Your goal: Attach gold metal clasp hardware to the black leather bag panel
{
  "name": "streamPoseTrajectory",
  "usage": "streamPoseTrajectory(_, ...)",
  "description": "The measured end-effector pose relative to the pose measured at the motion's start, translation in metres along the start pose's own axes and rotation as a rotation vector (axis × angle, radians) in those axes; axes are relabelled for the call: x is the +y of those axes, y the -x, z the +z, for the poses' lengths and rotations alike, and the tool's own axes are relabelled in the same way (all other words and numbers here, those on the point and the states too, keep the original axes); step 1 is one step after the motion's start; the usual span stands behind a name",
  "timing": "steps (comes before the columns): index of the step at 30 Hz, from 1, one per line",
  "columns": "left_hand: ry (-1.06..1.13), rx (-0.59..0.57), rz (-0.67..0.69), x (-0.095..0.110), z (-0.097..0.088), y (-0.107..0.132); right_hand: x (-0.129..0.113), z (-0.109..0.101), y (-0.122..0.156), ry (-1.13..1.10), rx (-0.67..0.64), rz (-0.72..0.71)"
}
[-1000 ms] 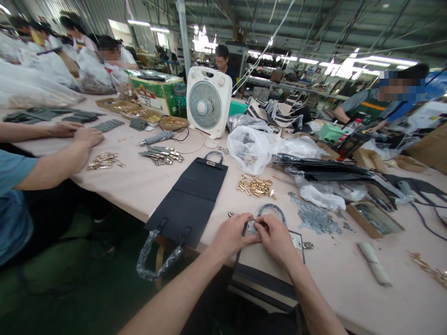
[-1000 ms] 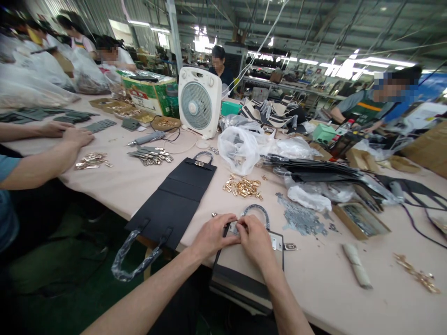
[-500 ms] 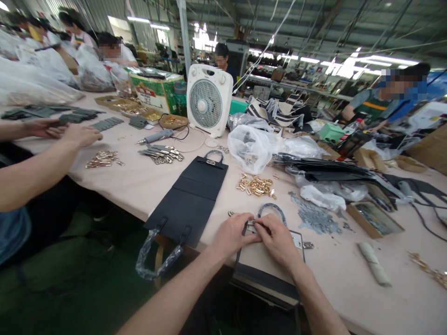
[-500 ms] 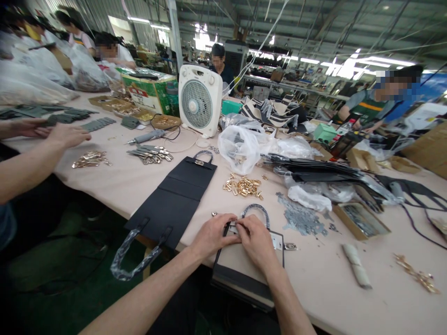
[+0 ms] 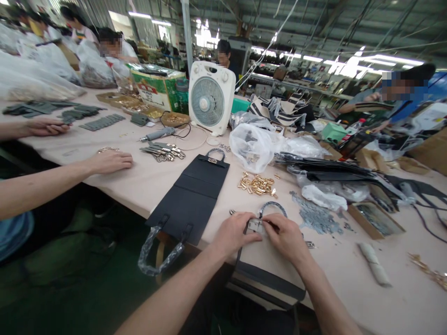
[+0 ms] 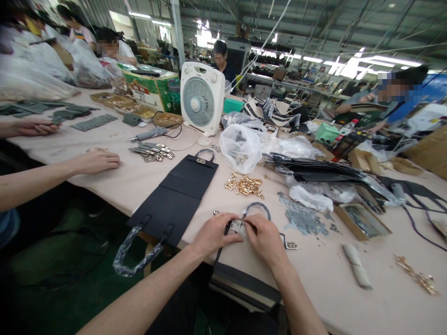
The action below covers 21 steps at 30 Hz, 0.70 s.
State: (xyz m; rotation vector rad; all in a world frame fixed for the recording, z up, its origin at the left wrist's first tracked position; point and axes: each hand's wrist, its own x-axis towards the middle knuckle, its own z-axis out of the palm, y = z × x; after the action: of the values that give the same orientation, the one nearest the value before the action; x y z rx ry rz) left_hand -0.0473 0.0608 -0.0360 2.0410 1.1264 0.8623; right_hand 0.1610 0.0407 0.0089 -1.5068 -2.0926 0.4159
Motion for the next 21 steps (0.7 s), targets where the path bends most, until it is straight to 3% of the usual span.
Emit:
streamPoseTrajectory(13,0.037,0.013,0.071,-0.002,0.002,0.000,-0.028,-0.008,0.005,0.480,-0.180,-0.074)
streamPoseTrajectory(21,0.016,0.029,0.087,-0.009,0.007,0.001,-0.018,0.002,0.018,0.405,-0.085,-0.244)
